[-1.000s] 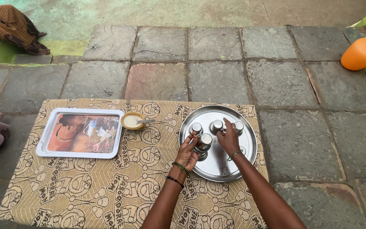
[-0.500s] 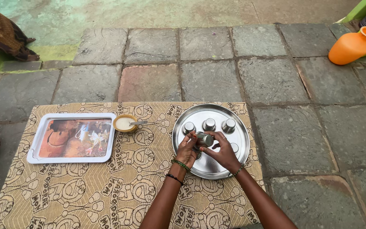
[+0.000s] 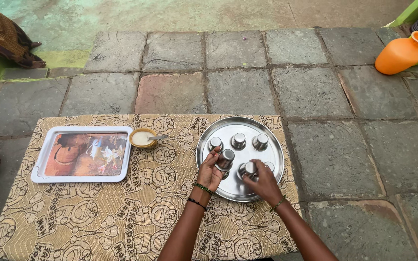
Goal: The person arranges metal cups on a tray, takes cookies out of a plastic bag, and places them onto a separate tray.
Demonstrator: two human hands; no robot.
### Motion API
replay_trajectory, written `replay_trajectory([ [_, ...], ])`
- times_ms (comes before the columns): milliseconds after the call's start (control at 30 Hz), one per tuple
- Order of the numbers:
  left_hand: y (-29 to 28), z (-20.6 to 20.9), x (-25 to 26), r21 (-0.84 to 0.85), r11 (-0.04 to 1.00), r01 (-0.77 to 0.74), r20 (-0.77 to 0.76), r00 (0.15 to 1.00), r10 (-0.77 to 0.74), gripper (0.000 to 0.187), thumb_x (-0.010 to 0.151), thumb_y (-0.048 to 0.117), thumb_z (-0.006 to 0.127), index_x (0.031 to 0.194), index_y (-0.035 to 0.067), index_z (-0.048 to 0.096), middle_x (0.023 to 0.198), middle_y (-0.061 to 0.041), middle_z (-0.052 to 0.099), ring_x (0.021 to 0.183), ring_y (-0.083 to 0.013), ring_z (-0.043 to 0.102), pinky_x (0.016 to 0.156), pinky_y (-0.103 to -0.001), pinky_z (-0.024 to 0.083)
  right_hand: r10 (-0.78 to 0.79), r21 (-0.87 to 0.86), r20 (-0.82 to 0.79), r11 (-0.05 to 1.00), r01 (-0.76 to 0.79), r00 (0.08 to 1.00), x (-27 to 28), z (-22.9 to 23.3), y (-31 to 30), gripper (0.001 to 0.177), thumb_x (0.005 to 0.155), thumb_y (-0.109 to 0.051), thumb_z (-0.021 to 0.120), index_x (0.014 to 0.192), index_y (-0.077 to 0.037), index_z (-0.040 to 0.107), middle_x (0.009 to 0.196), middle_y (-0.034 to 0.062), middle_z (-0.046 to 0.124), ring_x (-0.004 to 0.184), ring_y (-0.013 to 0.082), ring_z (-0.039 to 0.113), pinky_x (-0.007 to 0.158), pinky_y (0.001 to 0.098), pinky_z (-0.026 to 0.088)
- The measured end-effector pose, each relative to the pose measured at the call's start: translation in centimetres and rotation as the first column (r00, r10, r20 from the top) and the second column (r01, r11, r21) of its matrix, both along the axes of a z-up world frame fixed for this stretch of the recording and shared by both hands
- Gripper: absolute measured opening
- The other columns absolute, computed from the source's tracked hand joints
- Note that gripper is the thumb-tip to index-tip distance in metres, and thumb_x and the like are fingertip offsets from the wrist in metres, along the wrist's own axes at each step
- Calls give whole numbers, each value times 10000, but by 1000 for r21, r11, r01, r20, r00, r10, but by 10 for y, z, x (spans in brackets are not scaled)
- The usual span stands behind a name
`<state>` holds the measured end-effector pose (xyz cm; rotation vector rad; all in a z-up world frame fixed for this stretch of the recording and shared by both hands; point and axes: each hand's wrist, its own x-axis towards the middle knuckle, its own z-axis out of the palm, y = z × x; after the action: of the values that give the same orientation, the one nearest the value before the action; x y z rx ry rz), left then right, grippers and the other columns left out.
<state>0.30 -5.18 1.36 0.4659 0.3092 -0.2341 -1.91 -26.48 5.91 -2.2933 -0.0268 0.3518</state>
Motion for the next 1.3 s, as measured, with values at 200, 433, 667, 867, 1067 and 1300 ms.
replay_trajectory([
  [200,-2,8,-2,-5,1000,12,-36,999,-12,391,963,27,581,1349,80,550,1178,-185,691,1122,-258,699,973,-428,616,43,-290,-78,955,-64,996,-8,11,11,680,815,-337,805,1374,-98,501,1033,204,640,999,323,662,820,465,612],
  [433,-4,2,-1,-22,1000,20,-55,998,-21,442,924,21,654,1344,89,535,1140,-150,718,1106,-258,706,974,-408,611,84,-278,-71,955,-101,994,-10,-16,4,692,802,-322,806,1387,-106,507,1132,236,683,1177,365,628,928,483,592],
  [667,-3,-9,-1,-31,999,14,-84,996,-17,473,902,46,698,1341,104,530,1141,-79,688,1121,-236,707,987,-396,612,143,-348,-56,925,-153,988,-11,17,11,902,785,-550,794,1464,-98,409,1324,289,565,1237,412,598,986,519,561],
  [867,-3,-12,0,-39,999,19,-91,996,-22,474,886,79,730,1313,108,527,1197,-129,685,1108,-249,706,977,-377,607,66,-186,70,981,-52,995,-3,53,20,940,740,-668,734,1429,-82,476,1228,200,631,1039,336,697,807,466,610],
  [1067,-9,-19,1,-36,998,44,-58,997,-46,417,920,124,723,1296,117,542,1175,-110,692,1081,-229,694,934,-361,606,39,23,172,999,-43,984,4,57,30,886,748,-642,689,1410,-80,513,1135,148,660,853,288,713,675,423,613],
  [1300,1,0,7,-26,999,-23,-58,998,21,355,934,157,692,1270,58,630,1234,-96,692,1154,-210,678,990,-353,609,34,39,386,998,-53,922,31,4,12,297,1052,-227,500,1202,-28,659,1044,148,686,934,275,700,828,457,563],
])
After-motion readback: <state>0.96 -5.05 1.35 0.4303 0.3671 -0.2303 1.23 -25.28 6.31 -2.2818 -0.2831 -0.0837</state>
